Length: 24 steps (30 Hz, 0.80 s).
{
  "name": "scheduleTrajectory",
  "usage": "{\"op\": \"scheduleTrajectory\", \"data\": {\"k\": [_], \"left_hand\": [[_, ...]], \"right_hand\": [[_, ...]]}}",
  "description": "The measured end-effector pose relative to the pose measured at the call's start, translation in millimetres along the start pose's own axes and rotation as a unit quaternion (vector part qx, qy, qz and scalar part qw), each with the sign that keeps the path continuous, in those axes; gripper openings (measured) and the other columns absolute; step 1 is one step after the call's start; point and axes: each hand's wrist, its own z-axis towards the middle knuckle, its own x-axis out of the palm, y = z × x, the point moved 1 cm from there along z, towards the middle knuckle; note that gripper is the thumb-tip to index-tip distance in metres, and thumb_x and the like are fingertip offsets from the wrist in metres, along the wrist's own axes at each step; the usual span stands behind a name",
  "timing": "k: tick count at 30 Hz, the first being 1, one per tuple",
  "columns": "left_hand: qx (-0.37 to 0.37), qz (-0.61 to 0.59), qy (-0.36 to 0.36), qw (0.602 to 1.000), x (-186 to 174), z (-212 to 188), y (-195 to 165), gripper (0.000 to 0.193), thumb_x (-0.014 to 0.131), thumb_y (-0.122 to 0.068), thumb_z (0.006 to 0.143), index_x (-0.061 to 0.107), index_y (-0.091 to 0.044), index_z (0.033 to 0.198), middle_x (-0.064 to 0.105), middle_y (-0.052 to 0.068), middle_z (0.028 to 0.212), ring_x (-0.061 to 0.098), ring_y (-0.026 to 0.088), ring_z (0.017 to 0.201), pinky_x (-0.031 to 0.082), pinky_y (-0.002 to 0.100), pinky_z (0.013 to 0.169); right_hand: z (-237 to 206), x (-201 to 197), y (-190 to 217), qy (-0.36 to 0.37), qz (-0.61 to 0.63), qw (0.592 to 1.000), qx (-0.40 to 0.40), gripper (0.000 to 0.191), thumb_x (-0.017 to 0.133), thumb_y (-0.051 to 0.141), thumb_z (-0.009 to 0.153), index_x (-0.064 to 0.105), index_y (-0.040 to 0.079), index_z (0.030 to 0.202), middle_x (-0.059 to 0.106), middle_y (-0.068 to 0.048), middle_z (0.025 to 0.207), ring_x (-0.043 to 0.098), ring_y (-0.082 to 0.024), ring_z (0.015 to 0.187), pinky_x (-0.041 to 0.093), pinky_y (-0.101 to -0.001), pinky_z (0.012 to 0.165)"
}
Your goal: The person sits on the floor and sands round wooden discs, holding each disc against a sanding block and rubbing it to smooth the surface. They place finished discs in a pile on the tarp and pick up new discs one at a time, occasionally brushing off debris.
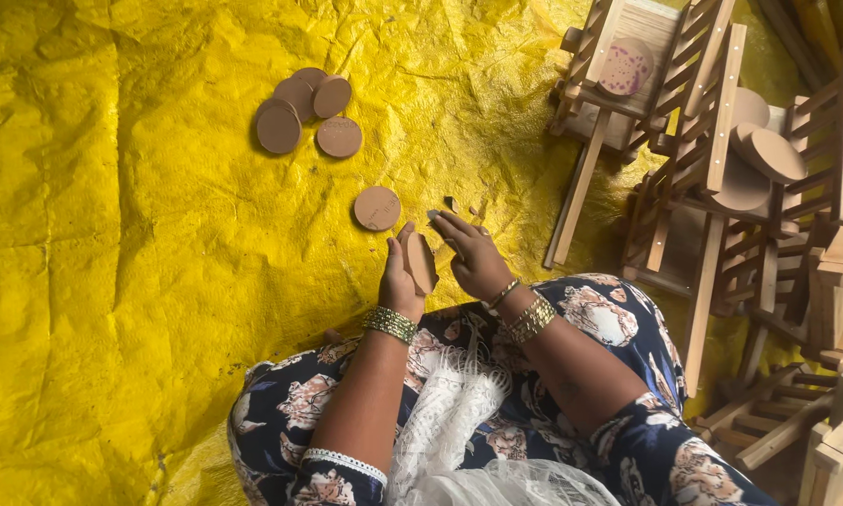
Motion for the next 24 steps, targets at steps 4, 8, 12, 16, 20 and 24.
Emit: {"op": "scheduleTrajectory", "data": {"k": [4,8,12,16,20,24], "left_hand": [[-0.085,-0.031,0.041,0.995,-9,2,3,0.057,0.031,-0.056,0.104,0.053,-0.013,0.134,0.063,0.014,0.129,0.06,0.03,0.12,0.05,0.048,0.098],[0.026,-0.091,-0.034,0.995,-33,18,-10,0.045,0.041,-0.047,0.114,0.057,-0.015,0.142,0.055,0.009,0.124,0.055,0.022,0.109,0.049,0.04,0.095],[0.06,-0.072,-0.088,0.992,-43,27,-32,0.042,0.04,-0.046,0.107,0.056,-0.017,0.132,0.06,0.004,0.127,0.061,0.019,0.107,0.054,0.04,0.093],[0.006,-0.126,-0.013,0.992,-33,19,-22,0.046,0.04,-0.049,0.104,0.057,-0.019,0.133,0.061,0.009,0.118,0.062,0.024,0.102,0.052,0.041,0.089],[-0.023,-0.11,-0.037,0.993,-22,8,-10,0.046,0.041,-0.045,0.11,0.055,-0.01,0.136,0.059,0.011,0.124,0.061,0.025,0.112,0.052,0.041,0.097],[-0.043,-0.074,-0.031,0.996,-17,1,-11,0.05,0.039,-0.043,0.106,0.056,-0.01,0.139,0.061,0.011,0.131,0.061,0.024,0.114,0.051,0.039,0.097]], "right_hand": [[-9,4,2,0.093,0.042,0.994,0.049,0.082,0.051,-0.011,0.075,0.051,0.019,0.151,0.042,-0.005,0.167,0.056,-0.03,0.123,0.047,-0.043,0.111],[-18,6,8,0.08,-0.001,0.987,-0.137,0.082,0.067,0.001,0.071,0.05,0.015,0.15,0.042,-0.012,0.16,0.053,-0.04,0.13,0.041,-0.0505,0.11],[-22,7,9,0.081,0.065,0.97,-0.22,0.077,0.063,-0.001,0.071,0.06,0.028,0.142,0.053,-0.004,0.159,0.064,-0.031,0.128,0.045,-0.0481,0.113],[-19,7,6,0.0,0.059,0.977,-0.207,0.072,0.059,-0.005,0.08,0.059,0.024,0.145,0.05,-0.005,0.161,0.06,-0.034,0.13,0.045,-0.0487,0.114],[-13,10,1,0.035,-0.065,0.988,-0.138,0.07,0.064,0.001,0.076,0.057,0.018,0.144,0.046,-0.01,0.158,0.055,-0.041,0.124,0.045,-0.0498,0.103],[-8,13,-5,0.061,-0.125,0.99,-0.027,0.07,0.062,-0.001,0.08,0.057,0.023,0.145,0.047,-0.008,0.159,0.053,-0.043,0.124,0.047,-0.0485,0.102]]}}
